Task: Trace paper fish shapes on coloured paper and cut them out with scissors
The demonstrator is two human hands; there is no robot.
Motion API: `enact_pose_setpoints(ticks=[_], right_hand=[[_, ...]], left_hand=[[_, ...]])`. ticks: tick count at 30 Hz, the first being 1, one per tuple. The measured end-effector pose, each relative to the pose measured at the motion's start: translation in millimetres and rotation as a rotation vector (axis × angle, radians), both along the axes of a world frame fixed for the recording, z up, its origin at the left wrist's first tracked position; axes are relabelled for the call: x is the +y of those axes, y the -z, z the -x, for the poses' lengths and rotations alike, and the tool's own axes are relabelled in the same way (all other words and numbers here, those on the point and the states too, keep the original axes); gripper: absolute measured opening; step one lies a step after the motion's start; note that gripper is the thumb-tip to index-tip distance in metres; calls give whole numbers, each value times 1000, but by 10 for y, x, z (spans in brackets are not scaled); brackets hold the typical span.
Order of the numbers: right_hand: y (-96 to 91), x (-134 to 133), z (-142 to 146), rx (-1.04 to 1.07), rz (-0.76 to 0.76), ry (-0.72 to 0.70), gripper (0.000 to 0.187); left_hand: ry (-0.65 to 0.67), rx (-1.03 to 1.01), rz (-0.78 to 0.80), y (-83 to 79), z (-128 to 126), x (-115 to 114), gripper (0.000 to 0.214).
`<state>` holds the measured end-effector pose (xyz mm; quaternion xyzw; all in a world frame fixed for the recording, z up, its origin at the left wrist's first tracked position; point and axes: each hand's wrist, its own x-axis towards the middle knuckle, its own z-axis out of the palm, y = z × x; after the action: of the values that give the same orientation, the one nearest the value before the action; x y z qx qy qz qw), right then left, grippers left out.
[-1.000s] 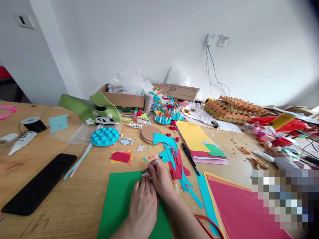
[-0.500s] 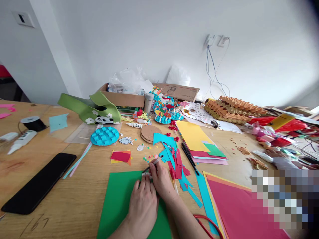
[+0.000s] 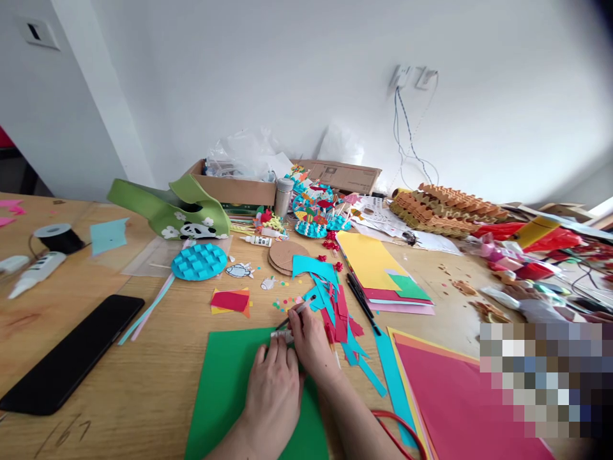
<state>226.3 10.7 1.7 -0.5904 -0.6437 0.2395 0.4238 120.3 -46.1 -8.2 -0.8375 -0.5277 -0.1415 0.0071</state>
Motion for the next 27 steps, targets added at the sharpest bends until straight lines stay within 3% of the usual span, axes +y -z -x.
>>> enact_pose_setpoints(ticks=[8,17,27], right_hand=[[2,2,-29,-36,-33,28,20],[70,34,-87,-160,-108,70,24],[72,47,-109,-193,-145,71,21]], left_hand=[[8,-23,5,-10,13,27,35],[-1,-102,-48,104,20,47,39],[-1,-162,-40,75,33,70,36]])
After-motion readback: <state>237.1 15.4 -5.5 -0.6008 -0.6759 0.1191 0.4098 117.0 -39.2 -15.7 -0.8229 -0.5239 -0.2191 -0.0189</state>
